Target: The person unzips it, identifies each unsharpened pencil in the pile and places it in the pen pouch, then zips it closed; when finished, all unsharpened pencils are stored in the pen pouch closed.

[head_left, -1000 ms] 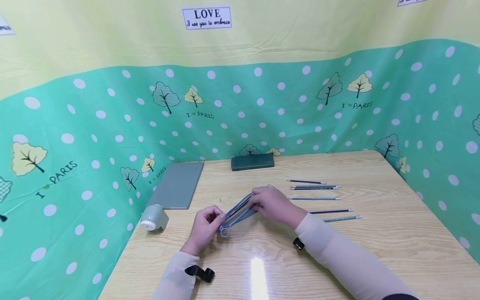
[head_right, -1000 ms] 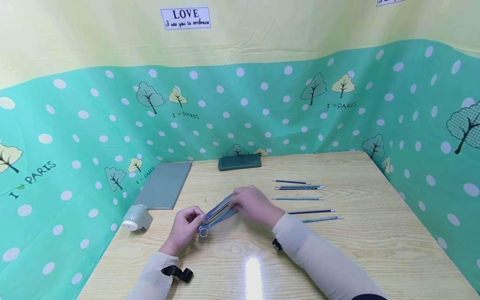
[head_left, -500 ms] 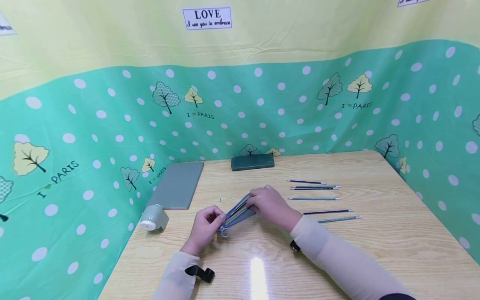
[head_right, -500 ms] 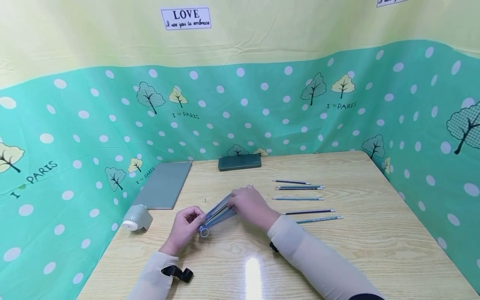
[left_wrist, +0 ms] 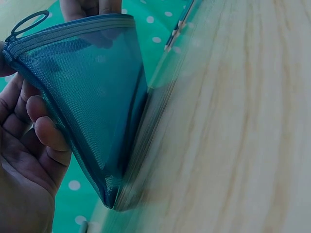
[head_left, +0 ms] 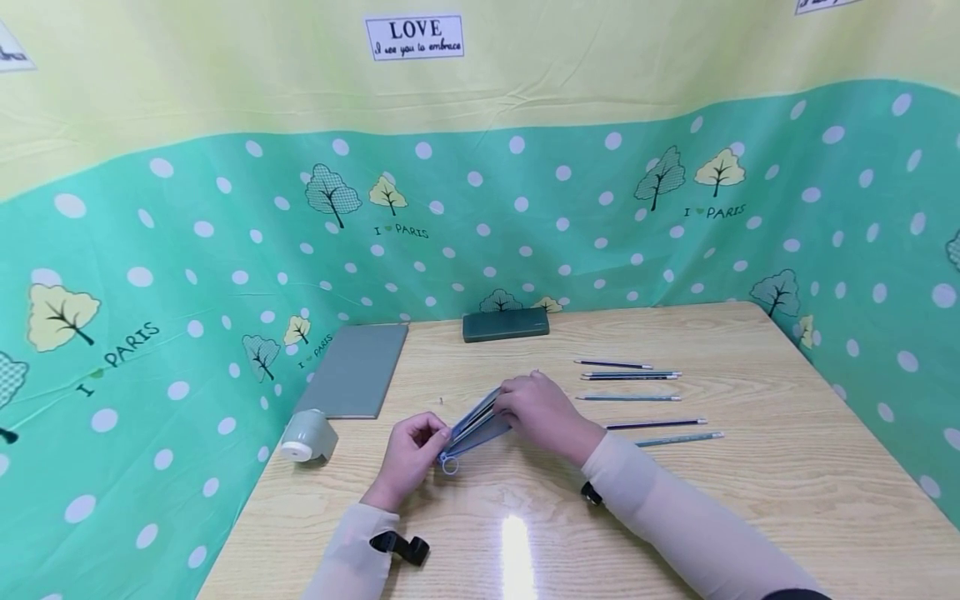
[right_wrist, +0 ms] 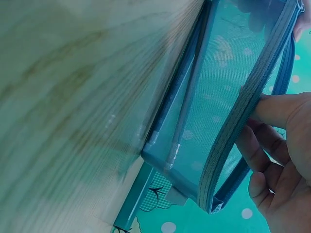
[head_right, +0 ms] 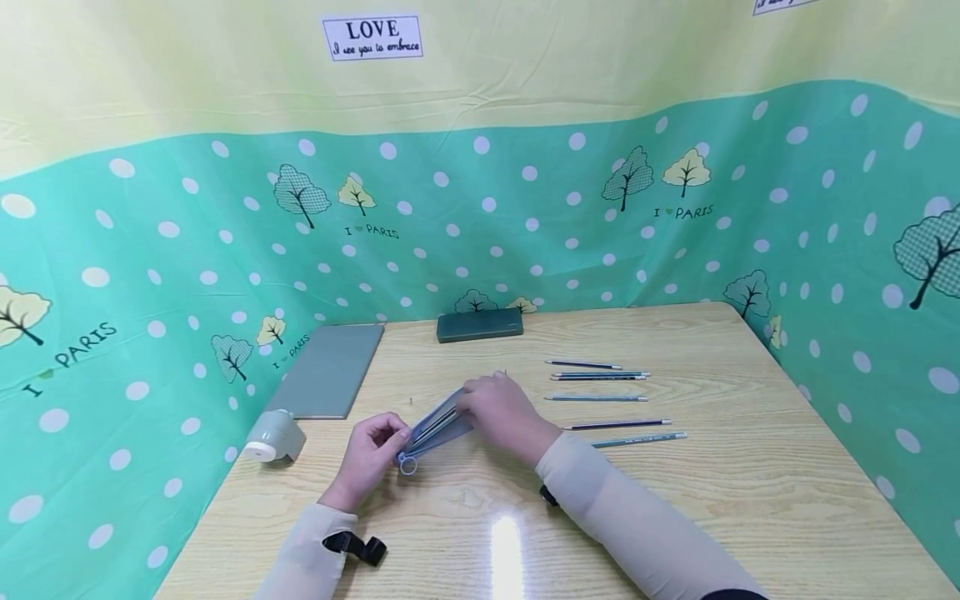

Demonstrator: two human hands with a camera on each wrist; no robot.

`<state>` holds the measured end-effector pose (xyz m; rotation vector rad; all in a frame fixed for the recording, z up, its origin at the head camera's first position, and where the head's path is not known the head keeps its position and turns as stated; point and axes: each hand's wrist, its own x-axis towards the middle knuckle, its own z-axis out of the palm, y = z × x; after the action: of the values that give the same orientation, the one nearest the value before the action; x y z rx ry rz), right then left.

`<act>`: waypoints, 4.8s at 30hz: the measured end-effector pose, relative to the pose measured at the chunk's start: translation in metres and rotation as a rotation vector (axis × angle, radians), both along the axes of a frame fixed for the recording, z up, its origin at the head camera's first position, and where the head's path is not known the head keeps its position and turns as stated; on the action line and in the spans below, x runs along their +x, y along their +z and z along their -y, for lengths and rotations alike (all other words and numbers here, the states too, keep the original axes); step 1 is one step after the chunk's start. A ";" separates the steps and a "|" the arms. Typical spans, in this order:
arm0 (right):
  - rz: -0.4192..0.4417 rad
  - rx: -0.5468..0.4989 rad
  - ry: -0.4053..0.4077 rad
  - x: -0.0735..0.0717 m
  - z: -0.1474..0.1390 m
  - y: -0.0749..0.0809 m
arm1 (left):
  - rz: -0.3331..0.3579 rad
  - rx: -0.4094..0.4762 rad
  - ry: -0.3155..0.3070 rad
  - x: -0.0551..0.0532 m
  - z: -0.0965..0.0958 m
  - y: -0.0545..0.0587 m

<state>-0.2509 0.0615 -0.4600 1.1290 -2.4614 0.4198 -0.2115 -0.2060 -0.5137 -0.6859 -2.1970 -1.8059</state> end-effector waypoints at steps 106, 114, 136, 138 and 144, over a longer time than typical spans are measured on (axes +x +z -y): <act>0.634 -0.084 -0.413 0.038 -0.223 -0.020 | 0.013 -0.017 0.006 0.001 0.002 0.002; 0.626 -0.055 -0.398 0.036 -0.223 -0.022 | 0.011 -0.020 0.003 0.000 0.003 0.001; 0.612 -0.033 -0.338 0.039 -0.223 -0.025 | 0.017 -0.024 0.006 0.001 0.003 0.002; 0.612 -0.041 -0.333 0.038 -0.222 -0.024 | 0.021 -0.026 0.010 0.002 0.003 0.002; 0.610 -0.092 -0.348 0.037 -0.218 -0.020 | 0.029 -0.029 0.023 0.001 0.003 0.002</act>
<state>-0.2141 0.2792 -0.4804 0.5612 -3.0378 0.8575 -0.2101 -0.2091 -0.5120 -0.6416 -2.2440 -1.7877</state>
